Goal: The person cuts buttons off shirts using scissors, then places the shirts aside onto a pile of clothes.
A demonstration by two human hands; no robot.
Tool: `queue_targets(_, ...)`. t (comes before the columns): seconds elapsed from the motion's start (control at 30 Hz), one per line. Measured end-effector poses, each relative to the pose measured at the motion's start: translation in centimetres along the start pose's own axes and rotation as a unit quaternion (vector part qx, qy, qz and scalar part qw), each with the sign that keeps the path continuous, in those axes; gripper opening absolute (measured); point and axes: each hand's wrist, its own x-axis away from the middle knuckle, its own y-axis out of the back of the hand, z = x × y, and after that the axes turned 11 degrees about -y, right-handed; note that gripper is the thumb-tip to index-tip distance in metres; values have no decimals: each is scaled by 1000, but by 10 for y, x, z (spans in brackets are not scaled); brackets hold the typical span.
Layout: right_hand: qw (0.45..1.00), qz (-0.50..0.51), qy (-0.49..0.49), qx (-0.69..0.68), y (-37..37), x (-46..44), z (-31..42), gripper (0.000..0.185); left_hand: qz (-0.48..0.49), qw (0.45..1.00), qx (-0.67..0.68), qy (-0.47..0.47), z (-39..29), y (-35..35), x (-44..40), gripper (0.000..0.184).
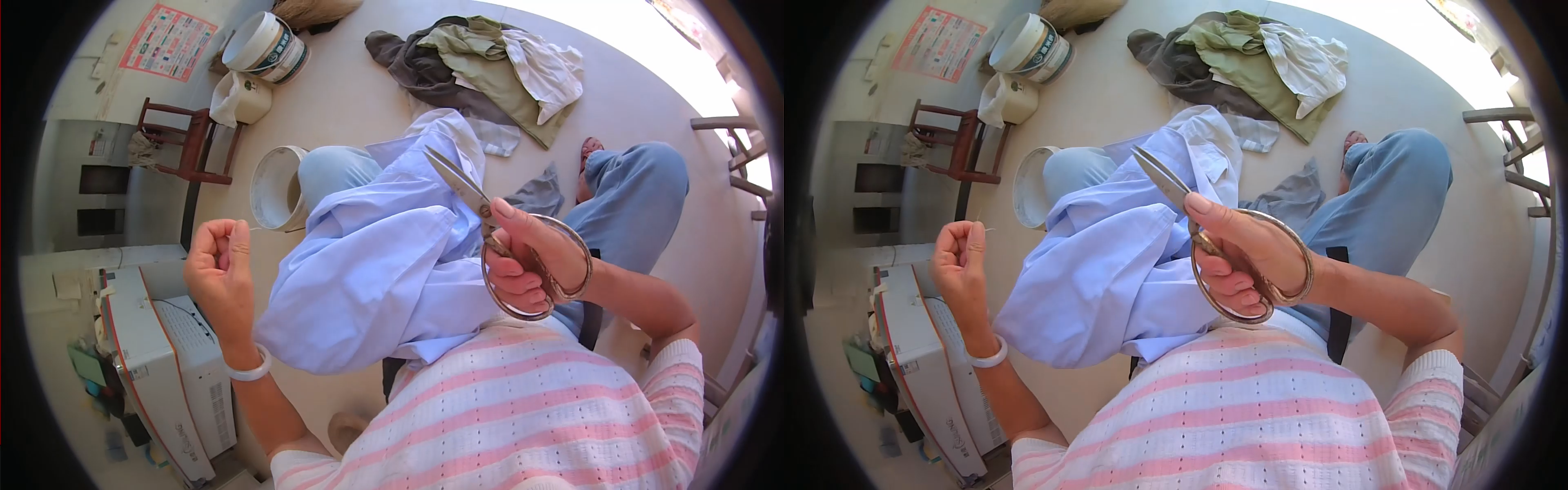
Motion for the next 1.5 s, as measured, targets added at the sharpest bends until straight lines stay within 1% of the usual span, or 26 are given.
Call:
queue_targets(0.07,990,-104,67,-72,23,5,4,62,-32,985,-165,-42,34,12,-33,22)
queue_targets(0.1,989,-104,71,-73,35,7,5,62,-31,985,-164,-46,49,13,-45,22)
queue_targets(0.17,971,-203,98,-84,54,9,4,54,12,984,-165,-61,66,5,-65,20)
queue_targets(0.2,969,-204,104,-88,57,7,0,54,58,990,-116,-61,66,-9,-65,24)
queue_targets(0.27,950,-266,164,25,62,5,-9,45,165,985,-29,-44,51,-44,-56,38)
queue_targets(0.3,943,-292,127,101,73,3,-16,51,226,974,9,-27,49,-61,-48,46)
queue_targets(0.37,932,-313,135,126,72,-2,-23,54,347,935,-23,-63,42,-84,-30,51)
queue_targets(0.4,920,-331,139,157,72,-3,-24,57,350,930,-2,-112,42,-96,-15,49)
queue_targets(0.43,929,-324,106,143,75,-3,-24,61,352,922,21,-159,41,-102,0,48)
queue_targets(0.5,934,-319,94,130,76,-4,-22,63,457,867,-67,-186,23,-94,19,33)
queue_targets(0.57,940,-310,80,118,74,-1,-16,65,553,811,-38,-186,15,-91,52,23)
queue_targets(0.63,928,-308,56,201,66,4,-5,63,639,741,-50,-202,10,-85,83,18)
queue_targets(0.67,921,-305,44,240,64,4,-1,61,639,739,-50,-206,19,-82,96,18)
queue_targets(0.73,923,-302,45,236,61,0,5,59,627,760,102,-139,40,-77,116,18)
queue_targets(0.87,919,-285,43,268,68,-8,23,52,620,762,53,-179,26,-69,110,20)
queue_targets(0.93,901,-272,-21,338,75,-9,45,49,636,762,-19,-123,15,-68,92,19)
queue_targets(0.97,901,-276,-12,335,79,-9,57,49,685,721,6,-104,23,-77,75,24)
queue_targets(1.0,891,-277,-15,359,85,-10,68,49,687,718,0,-112,29,-77,52,24)
queue_targets(1.07,870,-286,-26,401,97,-6,87,48,810,583,15,-58,5,-91,-23,28)
queue_targets(1.13,888,-314,12,337,110,-7,91,44,756,652,20,-56,6,-114,-73,29)
queue_targets(1.2,894,-380,115,205,133,-19,91,40,665,741,94,11,15,-163,-105,26)
queue_targets(1.23,875,-408,186,181,136,-20,89,32,622,766,163,11,25,-200,-112,27)
queue_targets(1.27,876,-412,184,171,136,-19,89,32,577,784,231,12,33,-240,-117,28)
queue_targets(1.33,848,-433,176,251,131,-6,98,34,607,741,247,146,17,-310,-129,24)
queue_targets(1.4,826,-430,221,289,130,-3,98,32,628,677,321,212,48,-408,-120,19)
queue_targets(1.5,866,-405,186,224,127,10,102,31,587,616,383,358,32,-526,-109,18)
